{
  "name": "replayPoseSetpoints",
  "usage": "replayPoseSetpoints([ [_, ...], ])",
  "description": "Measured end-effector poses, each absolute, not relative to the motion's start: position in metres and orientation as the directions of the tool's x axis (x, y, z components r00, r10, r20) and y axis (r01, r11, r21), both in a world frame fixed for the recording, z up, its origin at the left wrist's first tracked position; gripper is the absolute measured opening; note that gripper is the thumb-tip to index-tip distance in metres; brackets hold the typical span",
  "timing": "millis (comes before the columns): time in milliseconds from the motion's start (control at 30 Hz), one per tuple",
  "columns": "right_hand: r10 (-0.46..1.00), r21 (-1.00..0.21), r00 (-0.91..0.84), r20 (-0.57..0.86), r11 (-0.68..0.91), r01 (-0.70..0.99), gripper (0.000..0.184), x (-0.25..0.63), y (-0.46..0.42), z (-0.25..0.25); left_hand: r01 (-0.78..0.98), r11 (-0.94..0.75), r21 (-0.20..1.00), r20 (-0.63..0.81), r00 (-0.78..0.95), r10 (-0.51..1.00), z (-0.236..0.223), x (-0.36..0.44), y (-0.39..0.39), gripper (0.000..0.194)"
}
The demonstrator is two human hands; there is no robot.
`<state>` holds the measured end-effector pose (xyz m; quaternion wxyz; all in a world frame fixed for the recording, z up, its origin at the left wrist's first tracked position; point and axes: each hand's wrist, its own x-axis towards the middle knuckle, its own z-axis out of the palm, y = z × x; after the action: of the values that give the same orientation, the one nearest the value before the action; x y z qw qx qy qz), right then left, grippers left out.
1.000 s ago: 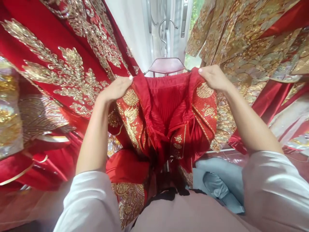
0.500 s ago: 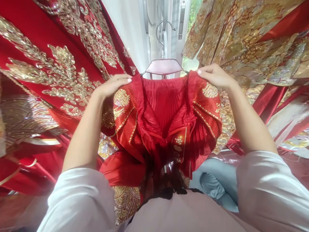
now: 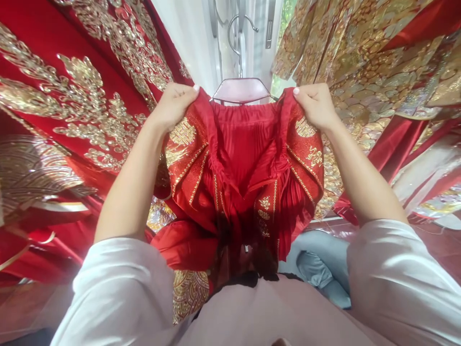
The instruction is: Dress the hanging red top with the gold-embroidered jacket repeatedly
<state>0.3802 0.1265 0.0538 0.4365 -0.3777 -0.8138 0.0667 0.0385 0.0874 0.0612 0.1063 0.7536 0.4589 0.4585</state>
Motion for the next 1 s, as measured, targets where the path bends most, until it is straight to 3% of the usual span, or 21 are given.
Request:
replayPoseSetpoints([
  [133,0.666,-0.360,-0.441,0.601,0.719,0.595,0.051,0.375,0.119,0.063,0.429,-0.444,0.787,0.429,0.138,0.893,0.062,0.041,0.091,0.056],
  [267,0.575,-0.167,-0.423,0.700,0.708,0.686,0.049,0.360,0.117,0.065,0.398,-0.341,0.851,0.336,0.086,0.938,0.059,0.039,0.089,0.058],
  [333,0.585,-0.183,-0.420,0.693,0.707,0.683,0.049,0.357,0.118,0.065,0.423,-0.332,0.843,0.324,0.093,0.941,0.059,0.037,0.087,0.056],
  [433,0.658,-0.306,-0.454,0.601,0.714,0.630,0.050,0.362,0.119,0.067,0.530,-0.390,0.754,0.379,0.134,0.916,0.059,0.036,0.081,0.051],
  [533,0.705,-0.383,-0.466,0.535,0.694,0.610,0.051,0.373,0.116,0.065,0.702,-0.511,0.496,0.586,0.164,0.794,0.060,0.041,0.071,0.054],
  [633,0.683,-0.350,-0.453,0.574,0.704,0.618,0.051,0.384,0.113,0.056,0.876,-0.396,0.276,0.663,0.125,0.738,0.053,0.048,0.060,0.055],
  [833,0.739,-0.369,-0.334,0.585,0.609,0.702,0.047,0.391,0.115,0.043,0.952,-0.177,0.248,0.707,-0.053,0.705,0.019,0.055,0.052,0.041],
  [900,0.740,-0.315,-0.235,0.630,0.520,0.794,0.040,0.390,0.107,0.039,0.950,-0.206,0.235,0.731,-0.033,0.682,0.012,0.056,0.047,0.040],
  [1000,0.560,-0.242,-0.020,0.828,0.390,0.889,0.034,0.383,0.073,0.008,0.930,-0.317,0.184,0.833,0.023,0.552,-0.003,0.058,0.027,0.040],
])
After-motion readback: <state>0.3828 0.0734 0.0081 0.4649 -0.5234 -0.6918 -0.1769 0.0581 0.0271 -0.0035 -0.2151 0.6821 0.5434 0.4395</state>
